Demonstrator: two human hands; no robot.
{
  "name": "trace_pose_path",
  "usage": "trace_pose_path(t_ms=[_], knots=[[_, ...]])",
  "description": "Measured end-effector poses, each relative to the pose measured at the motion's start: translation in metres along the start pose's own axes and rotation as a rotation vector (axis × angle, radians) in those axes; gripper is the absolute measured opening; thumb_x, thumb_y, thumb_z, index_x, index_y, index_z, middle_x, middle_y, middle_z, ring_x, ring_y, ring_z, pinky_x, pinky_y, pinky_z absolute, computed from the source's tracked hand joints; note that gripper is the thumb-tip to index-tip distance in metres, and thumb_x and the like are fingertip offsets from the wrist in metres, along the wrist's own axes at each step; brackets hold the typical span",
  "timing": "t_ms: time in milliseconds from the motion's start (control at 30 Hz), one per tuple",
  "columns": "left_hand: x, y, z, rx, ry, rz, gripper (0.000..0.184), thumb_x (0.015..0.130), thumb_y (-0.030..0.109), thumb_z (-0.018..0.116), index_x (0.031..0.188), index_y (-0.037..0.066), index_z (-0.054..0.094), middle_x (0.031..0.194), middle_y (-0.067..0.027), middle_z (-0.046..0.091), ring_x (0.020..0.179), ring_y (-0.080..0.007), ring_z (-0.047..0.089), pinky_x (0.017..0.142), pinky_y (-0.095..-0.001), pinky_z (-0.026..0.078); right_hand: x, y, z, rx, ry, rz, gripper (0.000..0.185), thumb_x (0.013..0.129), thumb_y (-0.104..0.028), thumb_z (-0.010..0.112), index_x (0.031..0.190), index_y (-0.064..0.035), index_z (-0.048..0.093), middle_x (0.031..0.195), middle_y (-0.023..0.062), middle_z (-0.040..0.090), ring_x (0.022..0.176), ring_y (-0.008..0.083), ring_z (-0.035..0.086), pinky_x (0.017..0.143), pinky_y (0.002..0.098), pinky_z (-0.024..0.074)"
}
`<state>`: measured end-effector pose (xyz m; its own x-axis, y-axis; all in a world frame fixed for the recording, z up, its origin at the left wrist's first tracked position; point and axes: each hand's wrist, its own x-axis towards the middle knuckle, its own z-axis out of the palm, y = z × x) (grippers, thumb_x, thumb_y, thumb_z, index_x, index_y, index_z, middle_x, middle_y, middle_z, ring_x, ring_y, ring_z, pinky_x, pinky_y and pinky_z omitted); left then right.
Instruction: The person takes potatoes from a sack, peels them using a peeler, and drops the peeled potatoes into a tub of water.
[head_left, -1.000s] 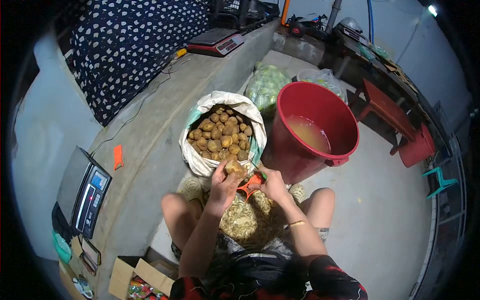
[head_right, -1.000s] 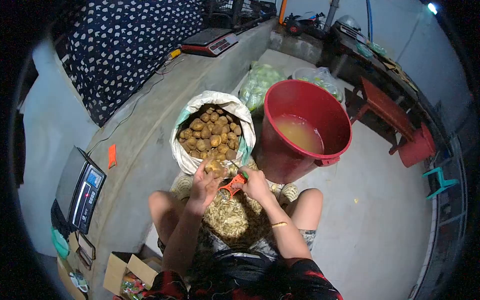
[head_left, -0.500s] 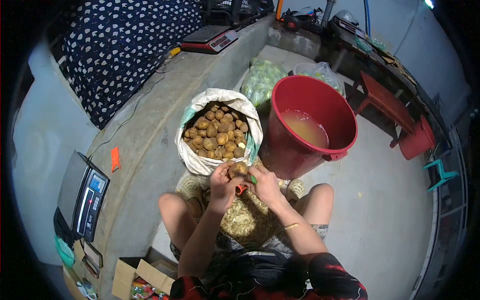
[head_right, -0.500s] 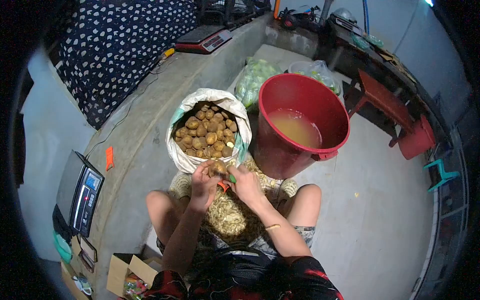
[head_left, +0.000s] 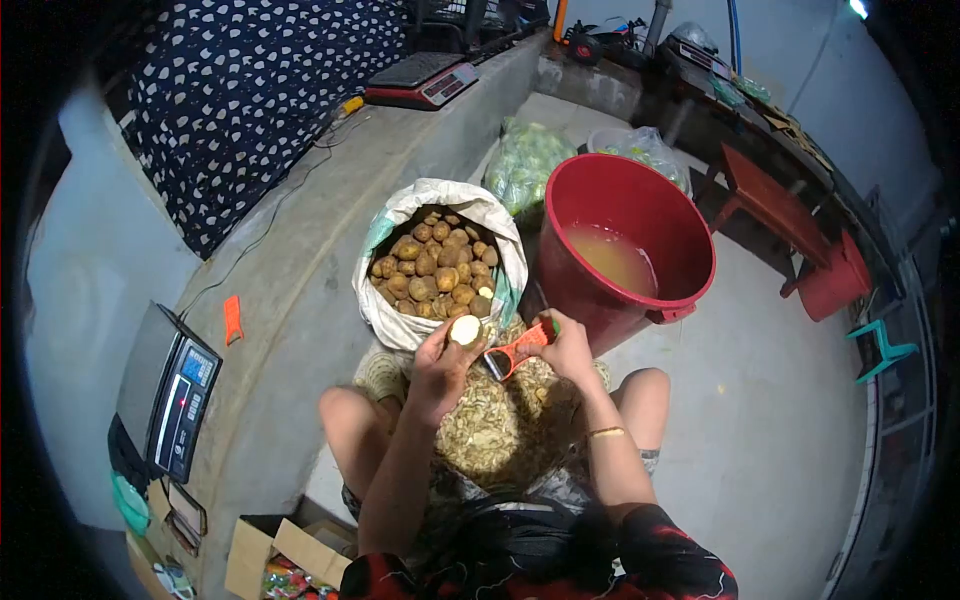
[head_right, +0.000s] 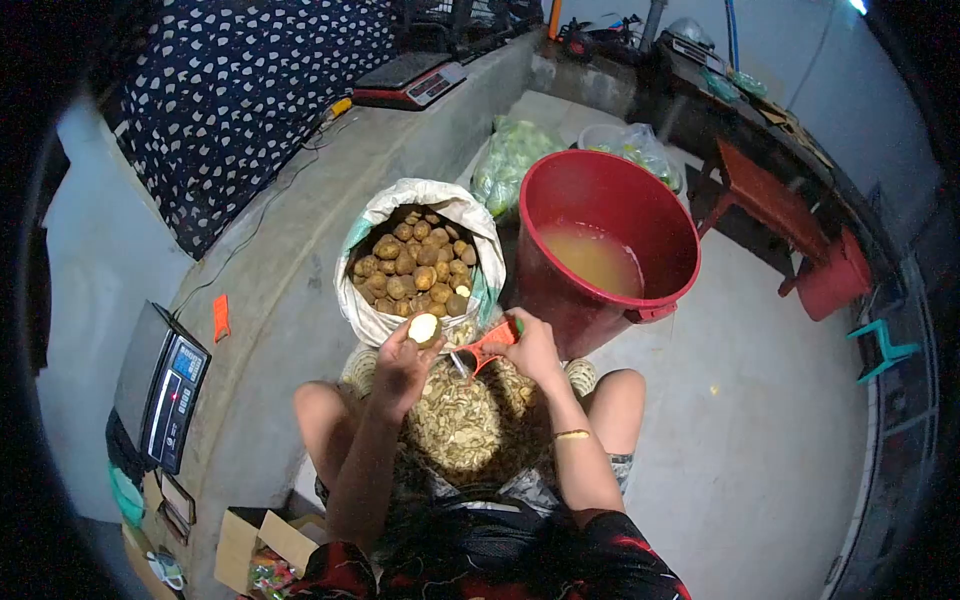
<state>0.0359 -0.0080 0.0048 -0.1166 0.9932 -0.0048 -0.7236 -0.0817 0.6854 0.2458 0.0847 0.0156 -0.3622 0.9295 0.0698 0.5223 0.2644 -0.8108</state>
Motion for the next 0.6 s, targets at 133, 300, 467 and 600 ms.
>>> trace_pose_path(t_ms=[133, 300, 467, 600], knots=[[-0.001, -0.001, -0.004, -0.202, -0.029, -0.002, 0.045, 0.096, 0.022, 0.054, 0.13, -0.005, 0.042, 0.122, -0.0143, 0.055, 0.114, -0.0228, 0.054, 0.1, -0.0391, 0.045, -0.002, 0.006, -0.004, 0.055, 0.074, -0.062, 0.049, 0.062, -0.02, 0.091, 0.095, -0.0005, 0.061, 0.073, 0.004, 0.065, 0.068, 0.0091, 0.057, 0.064, 0.0282, 0.0483], [-0.002, 0.002, 0.007, -0.165, 0.064, -0.028, 0.039, 0.097, 0.015, 0.051, 0.129, -0.005, 0.042, 0.115, -0.0151, 0.059, 0.101, -0.023, 0.061, 0.089, -0.0394, 0.051, -0.001, 0.008, -0.007, 0.124, 0.071, -0.066, 0.046, 0.064, -0.02, 0.09, 0.093, -0.0014, 0.061, 0.076, 0.0032, 0.064, 0.071, 0.0096, 0.058, 0.066, 0.0282, 0.0487], [-0.002, -0.006, -0.006, 0.03, -0.014, -0.036, 0.035, 0.093, 0.003, 0.052, 0.126, -0.006, 0.046, 0.111, -0.0138, 0.061, 0.095, -0.021, 0.063, 0.084, -0.0362, 0.053, 0.005, 0.018, -0.008, 0.411, 0.077, -0.085, 0.045, 0.065, -0.016, 0.09, 0.095, -0.0026, 0.059, 0.083, 0.0007, 0.062, 0.077, 0.0092, 0.057, 0.07, 0.0268, 0.0484], [-0.005, -0.008, 0.002, 0.027, -0.055, -0.167, 0.033, 0.089, -0.004, 0.055, 0.122, -0.008, 0.051, 0.108, -0.0107, 0.062, 0.097, -0.0186, 0.062, 0.086, -0.0337, 0.051, 0.005, 0.011, -0.003, 0.692, -0.05, 0.009, 0.046, 0.065, -0.009, 0.089, 0.099, -0.0038, 0.058, 0.088, -0.0006, 0.062, 0.079, 0.0073, 0.056, 0.071, 0.0246, 0.0475]])
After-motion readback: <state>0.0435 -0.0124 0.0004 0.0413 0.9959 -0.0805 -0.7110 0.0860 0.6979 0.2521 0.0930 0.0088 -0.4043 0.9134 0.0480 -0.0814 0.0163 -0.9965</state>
